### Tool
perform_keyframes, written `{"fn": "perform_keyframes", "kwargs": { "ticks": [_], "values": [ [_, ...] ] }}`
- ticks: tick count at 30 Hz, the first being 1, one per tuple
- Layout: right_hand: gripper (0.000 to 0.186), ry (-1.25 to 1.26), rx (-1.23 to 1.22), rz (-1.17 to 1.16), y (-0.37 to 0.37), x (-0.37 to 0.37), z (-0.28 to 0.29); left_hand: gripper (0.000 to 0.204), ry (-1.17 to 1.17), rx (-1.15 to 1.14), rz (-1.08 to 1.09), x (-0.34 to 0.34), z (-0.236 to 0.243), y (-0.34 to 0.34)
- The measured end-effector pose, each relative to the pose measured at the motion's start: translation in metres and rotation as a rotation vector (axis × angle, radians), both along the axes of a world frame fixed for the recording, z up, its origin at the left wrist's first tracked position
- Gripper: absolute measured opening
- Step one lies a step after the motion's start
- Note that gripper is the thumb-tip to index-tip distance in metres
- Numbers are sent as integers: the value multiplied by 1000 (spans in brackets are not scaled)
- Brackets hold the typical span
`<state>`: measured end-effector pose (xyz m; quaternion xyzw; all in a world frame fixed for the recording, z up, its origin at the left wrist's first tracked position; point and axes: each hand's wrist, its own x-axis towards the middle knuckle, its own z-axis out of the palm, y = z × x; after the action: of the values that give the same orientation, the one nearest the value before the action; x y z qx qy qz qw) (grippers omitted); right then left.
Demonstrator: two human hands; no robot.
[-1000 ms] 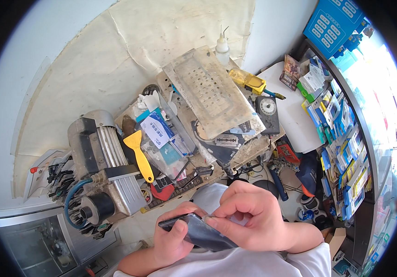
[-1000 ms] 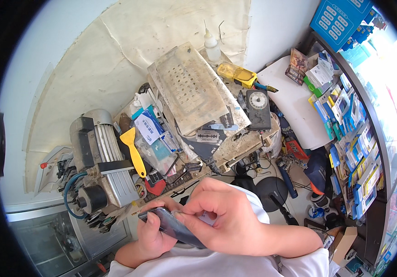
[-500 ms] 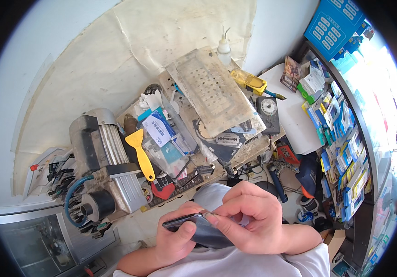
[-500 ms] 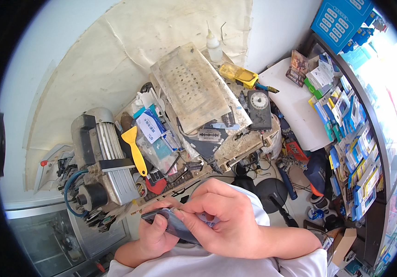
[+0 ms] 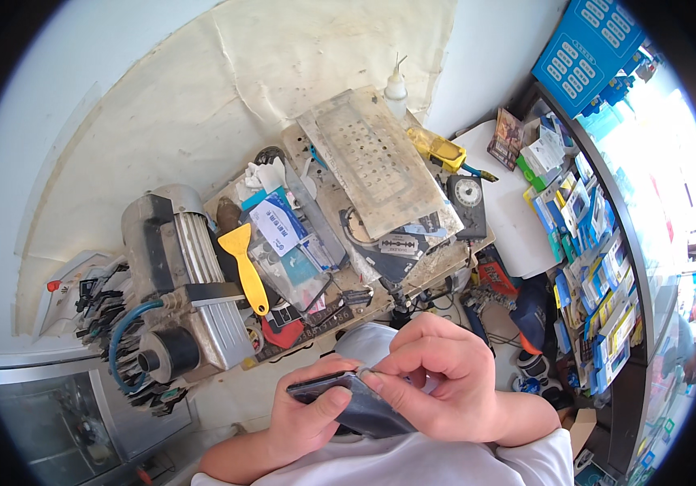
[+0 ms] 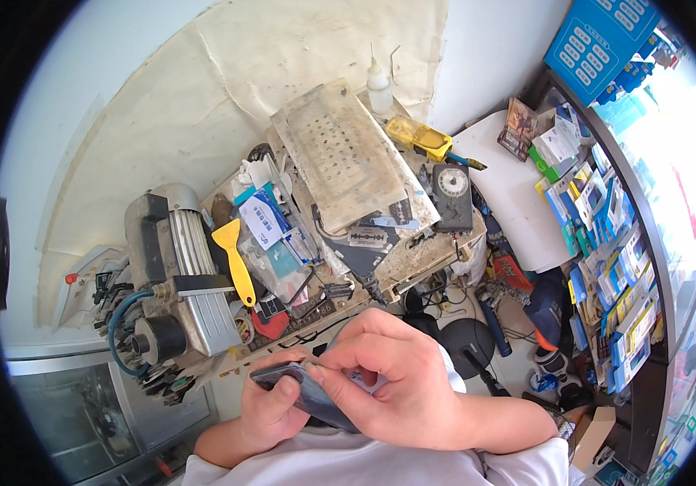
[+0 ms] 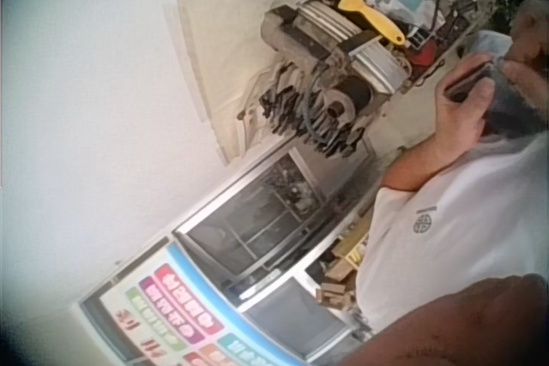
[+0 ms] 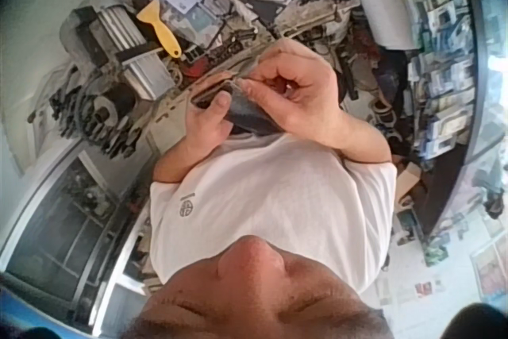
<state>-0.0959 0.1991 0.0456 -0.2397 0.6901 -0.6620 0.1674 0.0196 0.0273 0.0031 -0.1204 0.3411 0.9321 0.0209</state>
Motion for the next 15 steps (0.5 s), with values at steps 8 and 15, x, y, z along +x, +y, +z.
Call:
{"fn": "perform_keyframes", "kwargs": {
  "ticks": [8,15],
  "values": [
    [8,-102,-10,55,-2,-9,3,43,-114,61,-82,-4,9,-6],
    [15,-233,35,174,2,-21,1,48,-226,80,-55,-14,14,-6]
  ]
}}
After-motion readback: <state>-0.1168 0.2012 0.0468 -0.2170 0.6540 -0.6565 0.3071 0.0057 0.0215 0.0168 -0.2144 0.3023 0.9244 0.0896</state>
